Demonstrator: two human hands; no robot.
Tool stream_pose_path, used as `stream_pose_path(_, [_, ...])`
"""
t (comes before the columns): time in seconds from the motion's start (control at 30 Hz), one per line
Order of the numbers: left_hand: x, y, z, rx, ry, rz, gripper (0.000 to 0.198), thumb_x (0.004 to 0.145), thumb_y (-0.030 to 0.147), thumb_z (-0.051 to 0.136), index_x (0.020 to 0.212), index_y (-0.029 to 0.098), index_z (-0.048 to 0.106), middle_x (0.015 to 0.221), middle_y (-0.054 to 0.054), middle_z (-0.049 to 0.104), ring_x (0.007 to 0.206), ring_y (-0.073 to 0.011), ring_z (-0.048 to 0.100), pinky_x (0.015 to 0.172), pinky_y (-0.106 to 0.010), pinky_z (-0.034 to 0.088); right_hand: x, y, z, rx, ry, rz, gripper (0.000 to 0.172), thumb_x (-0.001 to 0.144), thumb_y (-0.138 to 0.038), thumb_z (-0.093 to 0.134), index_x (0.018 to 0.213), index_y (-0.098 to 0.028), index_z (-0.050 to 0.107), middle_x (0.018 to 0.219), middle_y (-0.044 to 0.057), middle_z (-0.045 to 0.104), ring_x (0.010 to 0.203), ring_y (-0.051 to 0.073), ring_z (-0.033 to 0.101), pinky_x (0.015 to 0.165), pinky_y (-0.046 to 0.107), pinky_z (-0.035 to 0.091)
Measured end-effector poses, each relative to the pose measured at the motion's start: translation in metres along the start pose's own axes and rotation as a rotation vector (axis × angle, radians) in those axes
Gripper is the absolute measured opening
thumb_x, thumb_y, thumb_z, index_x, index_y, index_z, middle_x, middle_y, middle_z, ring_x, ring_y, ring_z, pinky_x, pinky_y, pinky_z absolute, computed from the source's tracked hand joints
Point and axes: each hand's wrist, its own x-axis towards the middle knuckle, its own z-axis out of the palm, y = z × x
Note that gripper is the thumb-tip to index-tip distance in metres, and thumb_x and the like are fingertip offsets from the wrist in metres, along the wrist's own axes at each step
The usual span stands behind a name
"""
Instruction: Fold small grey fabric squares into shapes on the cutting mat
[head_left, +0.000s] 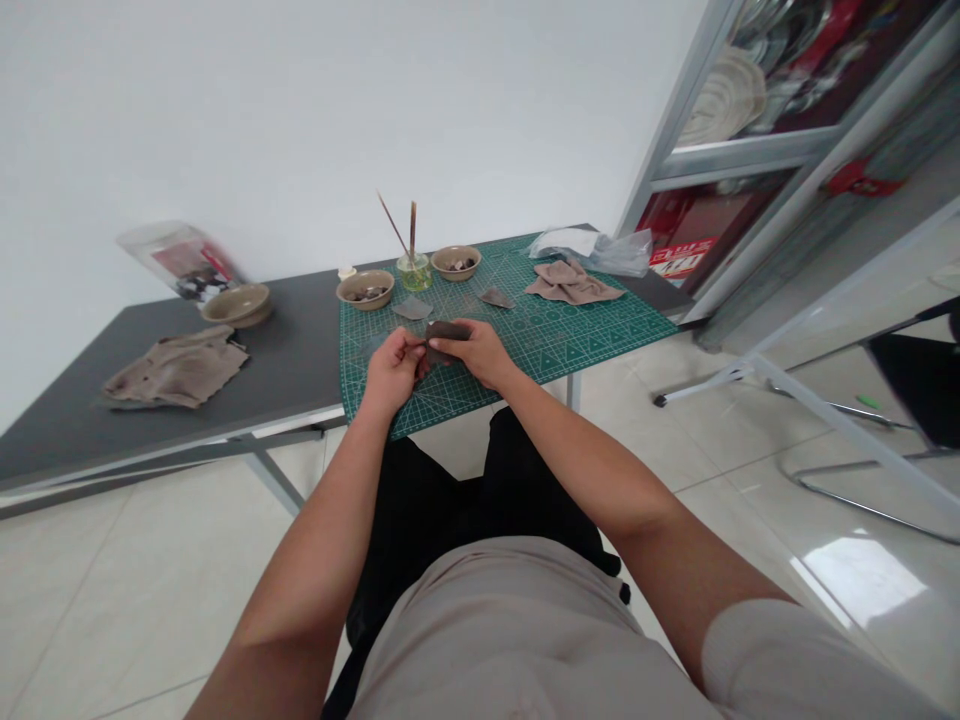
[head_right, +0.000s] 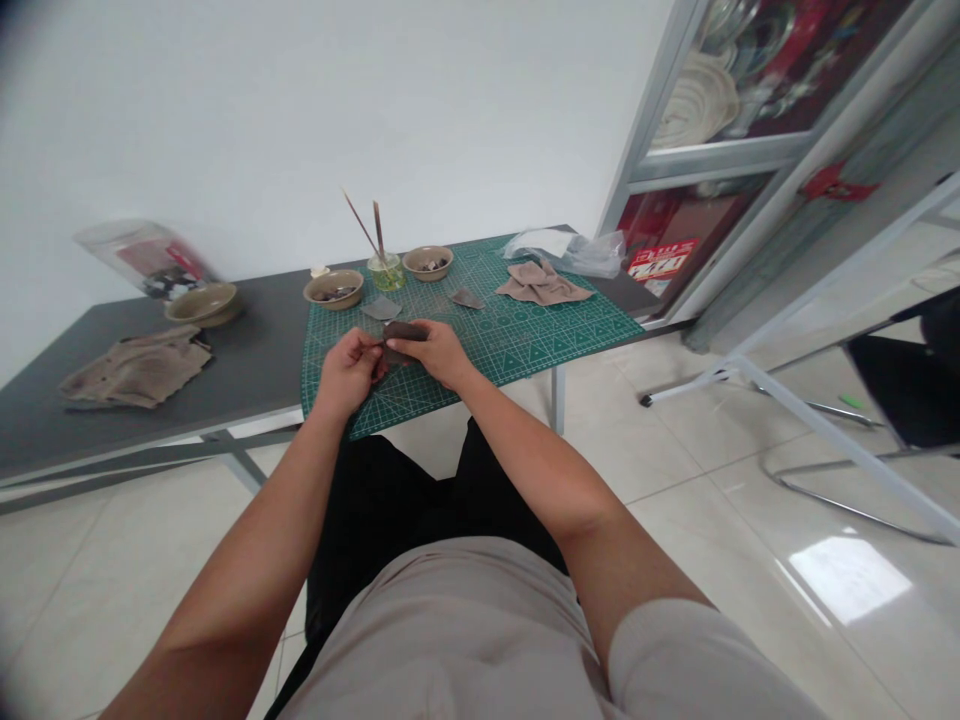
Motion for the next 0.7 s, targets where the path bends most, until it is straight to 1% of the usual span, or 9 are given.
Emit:
stream_pose_path(0.07, [-0.001,0.001,0.001,0.043,0.044,0.023,0.008,0.081,0.019,0.054,0.074,0.021,0.051,0.052,0.005,0.052,0.044,-0.0109,0.045,0.047,-0.024,0.035,0.000,-0.001,-0.001,-0.015,-0.026,0.003,0.037,0.062,-0.039,0.080,0.088,-0.016,0.069,0.074,-0.001,0.064,0.065,0.012,0.057,0.063,0.027,0.047])
stream_pose_path(0.13, [-0.002,0.002,0.002,0.094,0.058,0.042,0.010,0.081,0.017,0.054,0.073,0.021,0.051,0.053,0.005,0.052,0.047,-0.0117,0.046,0.050,-0.025,0.036,0.000,-0.001,-0.001,-0.021,-0.026,0.015,0.036,0.063,-0.040,0.079,0.090,-0.017,0.069,0.073,-0.001,0.064,0.063,0.012,0.056,0.060,0.026,0.046])
stream_pose_path(0.23, [-0.003,0.001,0.002,0.171,0.055,0.072,0.012,0.079,0.014,0.055,0.070,0.021,0.052,0.057,0.003,0.053,0.053,-0.0130,0.048,0.055,-0.026,0.037,0.001,0.001,0.001,-0.023,0.022,0.016,0.032,0.066,-0.041,0.076,0.084,-0.016,0.067,0.066,-0.002,0.061,0.055,0.010,0.051,0.052,0.023,0.042])
stream_pose_path(0.3, [-0.002,-0.001,0.002,0.196,0.059,0.088,0.012,0.080,0.014,0.055,0.070,0.021,0.052,0.058,0.003,0.054,0.055,-0.0134,0.049,0.057,-0.026,0.037,0.002,0.001,0.003,-0.016,0.054,0.009,0.030,0.067,-0.040,0.076,0.081,-0.016,0.066,0.064,-0.002,0.059,0.054,0.010,0.050,0.050,0.023,0.041])
stream_pose_path(0.37, [-0.002,-0.004,0.002,0.185,0.081,0.085,0.011,0.081,0.014,0.054,0.073,0.022,0.052,0.058,0.004,0.053,0.054,-0.0132,0.048,0.056,-0.026,0.037,0.002,0.001,0.003,0.001,0.050,0.014,0.031,0.065,-0.040,0.077,0.082,-0.016,0.066,0.067,-0.002,0.061,0.056,0.010,0.051,0.052,0.024,0.043])
stream_pose_path(0.47, [0.000,-0.008,0.002,0.155,0.121,0.062,0.007,0.082,0.017,0.055,0.076,0.022,0.053,0.056,0.004,0.051,0.052,-0.0128,0.047,0.055,-0.025,0.036,0.001,0.000,0.003,0.007,-0.001,0.023,0.036,0.061,-0.038,0.080,0.087,-0.016,0.067,0.074,-0.001,0.064,0.063,0.012,0.055,0.058,0.025,0.046])
stream_pose_path(0.53, [0.001,-0.009,0.001,0.155,0.115,0.058,0.007,0.081,0.018,0.056,0.076,0.022,0.054,0.056,0.004,0.051,0.052,-0.0129,0.048,0.055,-0.025,0.037,0.000,0.000,0.003,-0.010,0.002,0.018,0.035,0.061,-0.037,0.080,0.086,-0.017,0.067,0.072,-0.002,0.063,0.062,0.011,0.054,0.059,0.025,0.046])
stream_pose_path(0.63, [0.000,-0.009,0.001,0.162,0.095,0.068,0.008,0.082,0.017,0.054,0.075,0.022,0.052,0.057,0.004,0.051,0.054,-0.0131,0.049,0.055,-0.026,0.037,0.002,0.003,0.007,-0.034,0.070,0.012,0.030,0.064,-0.037,0.077,0.082,-0.017,0.064,0.069,-0.003,0.060,0.057,0.010,0.051,0.055,0.024,0.043])
stream_pose_path(0.7, [-0.001,-0.006,0.002,0.184,0.092,0.077,0.009,0.083,0.016,0.052,0.075,0.022,0.052,0.059,0.004,0.052,0.054,-0.0130,0.049,0.056,-0.025,0.037,0.006,0.006,0.008,-0.048,0.162,0.000,0.028,0.069,-0.038,0.073,0.085,-0.017,0.062,0.072,-0.002,0.061,0.058,0.011,0.052,0.056,0.025,0.044])
